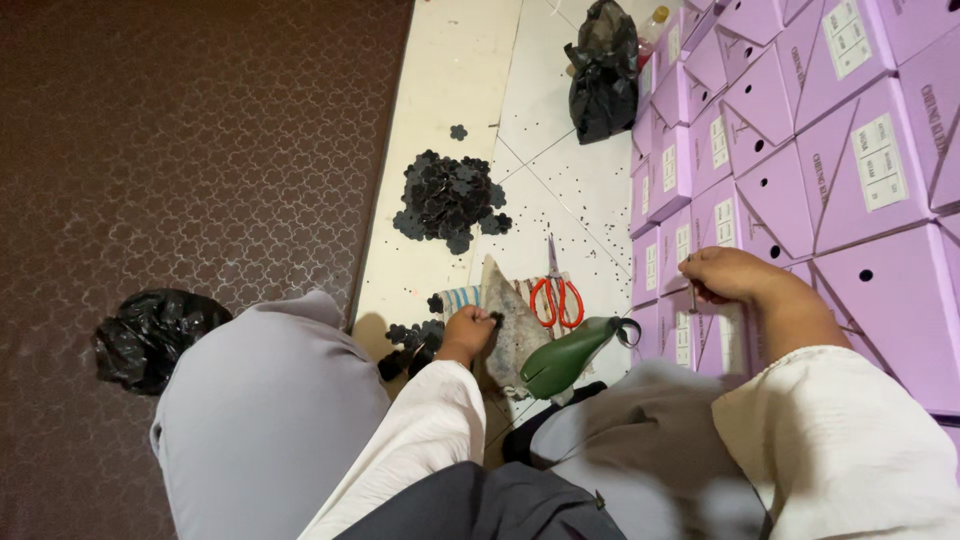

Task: The person sits on the floor and repeatedly picks up small black flower-shaped pieces, places them on a pin cushion, applies hot glue with a glue gun, and trims excess glue with scissors. The finished pieces are set aside on the floor.

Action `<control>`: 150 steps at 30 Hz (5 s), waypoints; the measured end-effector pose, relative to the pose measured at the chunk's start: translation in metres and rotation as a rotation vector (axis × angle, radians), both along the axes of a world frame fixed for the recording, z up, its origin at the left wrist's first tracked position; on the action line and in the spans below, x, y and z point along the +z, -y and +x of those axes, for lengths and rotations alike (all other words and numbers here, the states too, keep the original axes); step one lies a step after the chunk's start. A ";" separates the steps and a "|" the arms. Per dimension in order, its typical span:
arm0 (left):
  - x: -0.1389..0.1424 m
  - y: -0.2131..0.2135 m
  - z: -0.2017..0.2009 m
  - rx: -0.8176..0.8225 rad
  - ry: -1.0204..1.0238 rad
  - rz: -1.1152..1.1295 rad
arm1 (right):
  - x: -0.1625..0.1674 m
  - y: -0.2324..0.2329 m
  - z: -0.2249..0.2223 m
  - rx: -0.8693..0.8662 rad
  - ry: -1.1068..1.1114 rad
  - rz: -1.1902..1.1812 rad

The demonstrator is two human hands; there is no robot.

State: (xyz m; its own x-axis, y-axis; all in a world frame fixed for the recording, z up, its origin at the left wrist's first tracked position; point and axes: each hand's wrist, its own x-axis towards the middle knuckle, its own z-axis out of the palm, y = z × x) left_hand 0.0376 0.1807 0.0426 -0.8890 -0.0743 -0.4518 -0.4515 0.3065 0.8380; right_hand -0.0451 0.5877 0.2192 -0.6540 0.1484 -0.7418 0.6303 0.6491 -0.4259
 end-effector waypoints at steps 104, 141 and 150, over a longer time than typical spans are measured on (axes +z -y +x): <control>-0.049 -0.033 -0.002 0.054 -0.088 -0.300 | -0.176 0.205 0.057 0.463 -0.091 0.249; -0.045 -0.018 -0.004 0.169 0.221 -0.248 | -0.242 0.204 0.059 0.089 -0.348 -0.292; -0.052 -0.019 -0.006 0.160 0.210 -0.224 | -0.200 0.215 0.064 0.296 -0.522 -0.093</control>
State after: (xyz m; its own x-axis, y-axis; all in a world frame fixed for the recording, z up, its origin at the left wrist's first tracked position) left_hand 0.0316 0.1998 -0.0091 -0.7476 -0.3236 -0.5800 -0.6640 0.3840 0.6416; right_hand 0.0189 0.3731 0.0192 -0.9385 -0.1452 -0.3133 0.1215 0.7104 -0.6933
